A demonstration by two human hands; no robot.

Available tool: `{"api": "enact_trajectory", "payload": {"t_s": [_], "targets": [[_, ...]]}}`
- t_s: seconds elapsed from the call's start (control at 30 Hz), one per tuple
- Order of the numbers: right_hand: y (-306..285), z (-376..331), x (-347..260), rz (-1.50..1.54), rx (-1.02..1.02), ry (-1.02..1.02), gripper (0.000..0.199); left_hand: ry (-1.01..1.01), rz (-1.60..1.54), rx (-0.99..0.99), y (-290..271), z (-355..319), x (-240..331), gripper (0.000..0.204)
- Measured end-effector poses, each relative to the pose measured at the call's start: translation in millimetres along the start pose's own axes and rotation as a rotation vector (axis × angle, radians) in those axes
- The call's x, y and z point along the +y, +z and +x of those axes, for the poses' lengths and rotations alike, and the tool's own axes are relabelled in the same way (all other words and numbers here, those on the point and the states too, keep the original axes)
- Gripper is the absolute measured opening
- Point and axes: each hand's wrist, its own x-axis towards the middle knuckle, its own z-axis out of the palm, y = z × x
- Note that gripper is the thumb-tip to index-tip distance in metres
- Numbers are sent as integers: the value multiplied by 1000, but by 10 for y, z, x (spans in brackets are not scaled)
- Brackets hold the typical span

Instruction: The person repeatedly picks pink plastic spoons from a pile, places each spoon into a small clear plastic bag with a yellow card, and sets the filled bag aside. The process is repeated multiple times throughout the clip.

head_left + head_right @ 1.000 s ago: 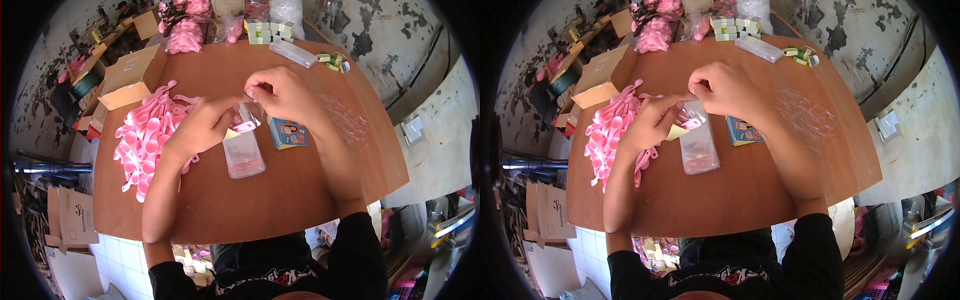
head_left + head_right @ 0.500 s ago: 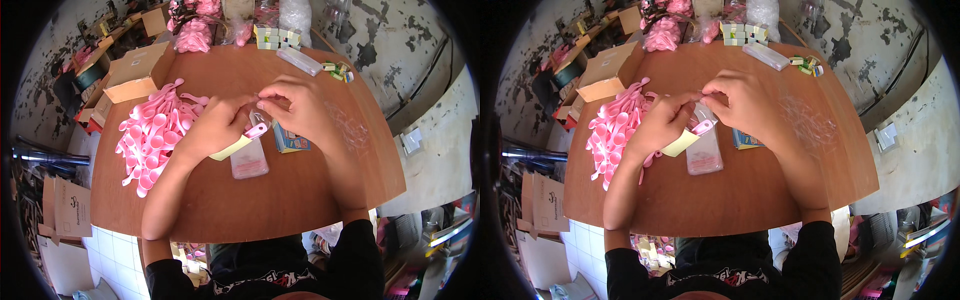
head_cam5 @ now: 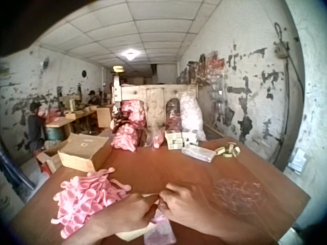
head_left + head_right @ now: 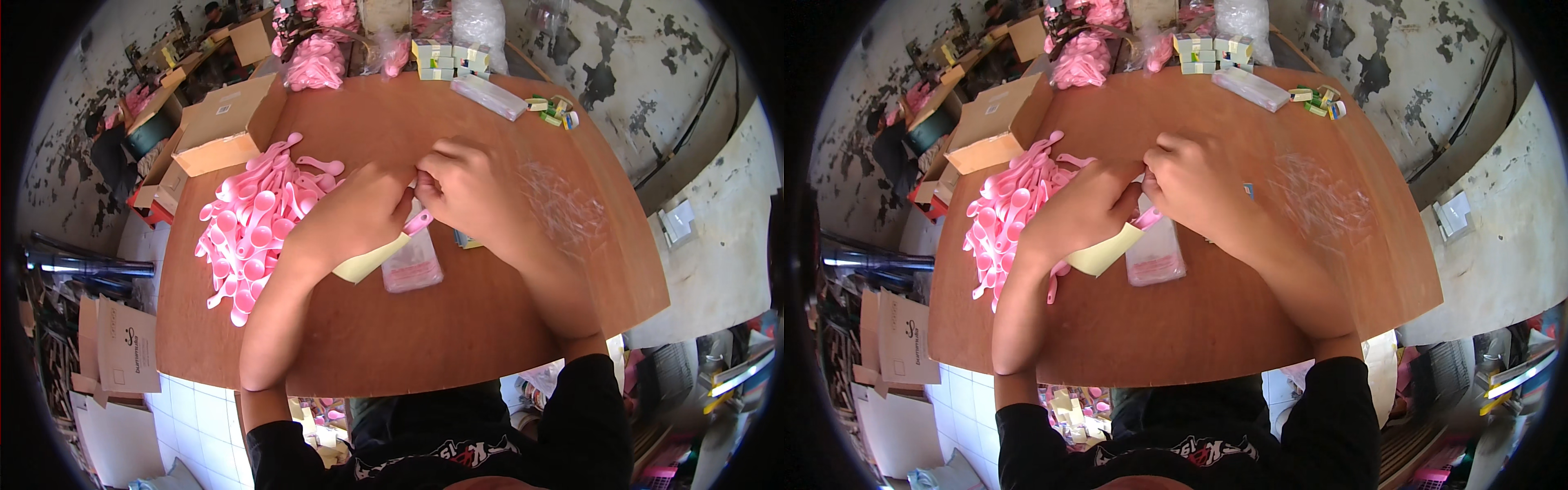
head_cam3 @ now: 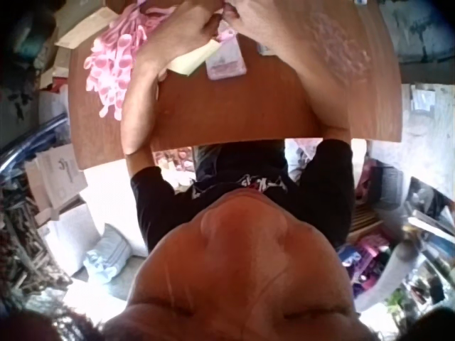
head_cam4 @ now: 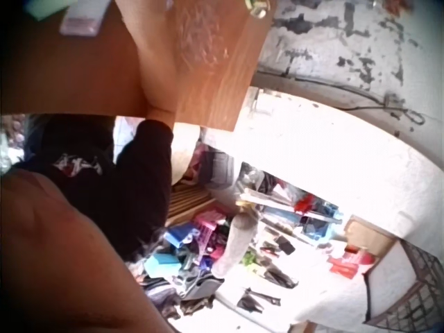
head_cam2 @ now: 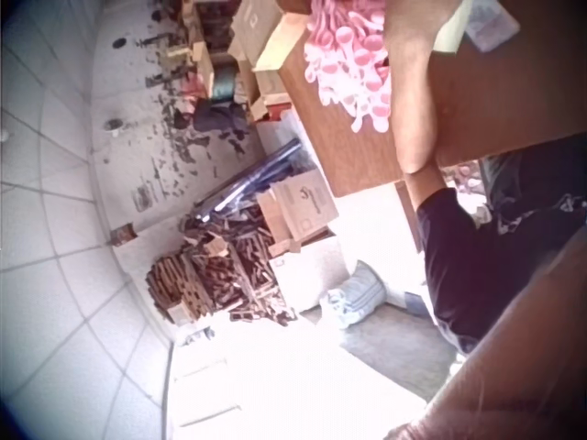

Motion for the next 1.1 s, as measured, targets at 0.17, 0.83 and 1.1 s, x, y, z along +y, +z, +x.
{"api": "enact_trajectory", "payload": {"t_s": [0.17,0.83,1.1], "targets": [[-59,-12,33,498,55,417,10,82,-22,-90,-138,-2,43,27],[-810,-305,905,149,-336,752,36,-222,-938,235,80,99,-372,17],[-178,193,194,1026,-67,619,25,-204,-1196,249,93,96,-168,21]]}}
